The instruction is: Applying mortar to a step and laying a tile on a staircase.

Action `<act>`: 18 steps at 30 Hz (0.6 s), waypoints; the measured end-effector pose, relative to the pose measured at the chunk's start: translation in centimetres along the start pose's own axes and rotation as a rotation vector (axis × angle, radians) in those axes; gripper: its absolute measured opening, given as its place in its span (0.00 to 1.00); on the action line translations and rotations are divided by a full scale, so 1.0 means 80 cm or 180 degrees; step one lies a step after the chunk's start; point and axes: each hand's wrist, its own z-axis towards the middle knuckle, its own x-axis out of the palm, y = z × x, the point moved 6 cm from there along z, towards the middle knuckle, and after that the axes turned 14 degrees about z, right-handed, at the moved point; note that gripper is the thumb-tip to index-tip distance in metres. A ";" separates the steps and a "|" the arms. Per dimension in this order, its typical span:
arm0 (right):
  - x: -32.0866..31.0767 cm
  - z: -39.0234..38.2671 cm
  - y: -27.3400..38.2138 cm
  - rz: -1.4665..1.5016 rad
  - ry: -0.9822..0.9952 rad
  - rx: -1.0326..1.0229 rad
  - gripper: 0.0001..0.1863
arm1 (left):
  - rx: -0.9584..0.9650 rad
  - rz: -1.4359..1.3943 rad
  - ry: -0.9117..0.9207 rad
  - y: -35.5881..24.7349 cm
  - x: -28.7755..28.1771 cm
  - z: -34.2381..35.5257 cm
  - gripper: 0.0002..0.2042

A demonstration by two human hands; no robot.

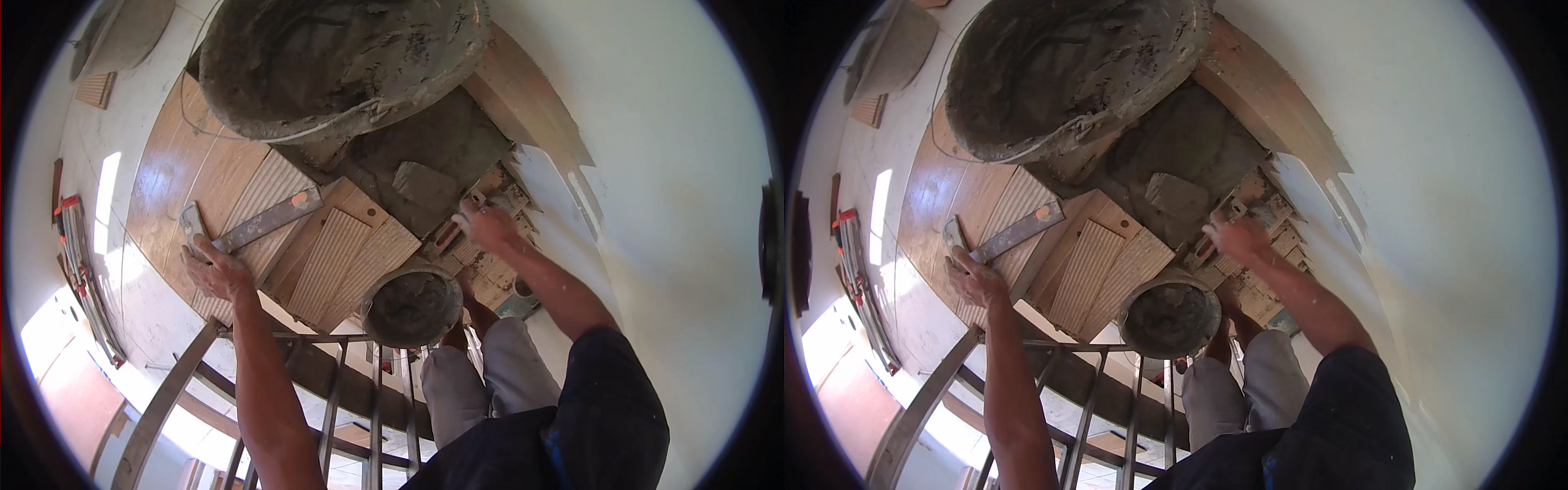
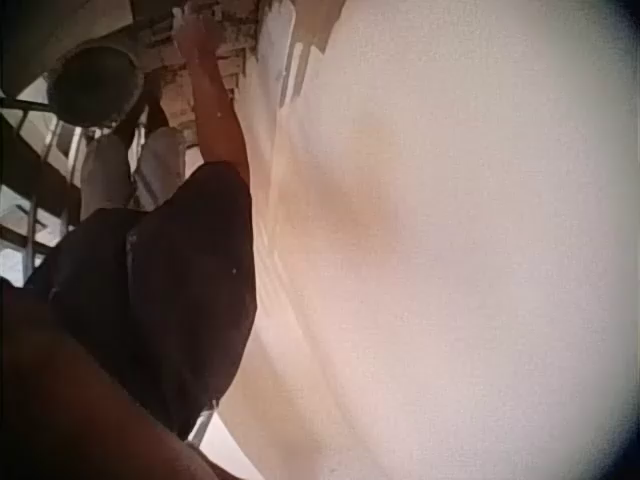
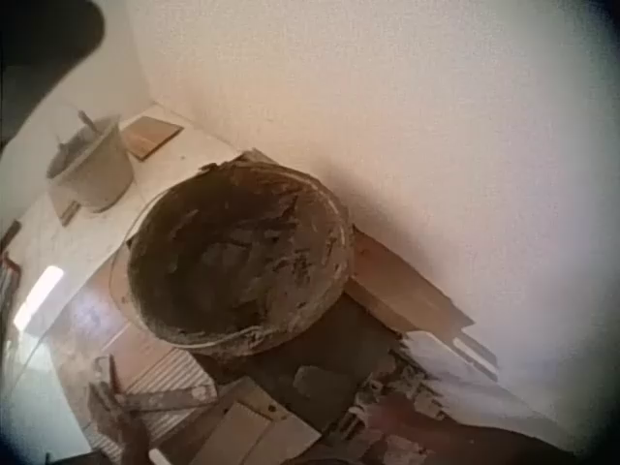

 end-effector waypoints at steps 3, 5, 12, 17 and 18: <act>-0.054 0.031 -0.030 -0.0810 -0.0562 -0.0406 0.22 | 0.0061 0.0015 0.0038 -0.004 0.002 0.000 0.40; -0.091 0.056 -0.036 -0.0933 -0.0639 -0.0349 0.22 | -0.0043 -0.0032 0.0043 -0.012 0.002 -0.004 0.41; -0.128 0.060 -0.069 0.0053 -0.1039 0.0407 0.25 | -0.0036 -0.0072 0.0041 -0.006 0.003 -0.003 0.41; -0.086 0.001 -0.111 0.0380 -0.1286 0.0415 0.28 | -0.0087 0.0059 0.0077 -0.001 0.001 -0.003 0.41; -0.082 -0.003 -0.118 0.0421 -0.1184 0.0526 0.28 | -0.0114 0.0057 0.0065 0.000 0.001 -0.002 0.41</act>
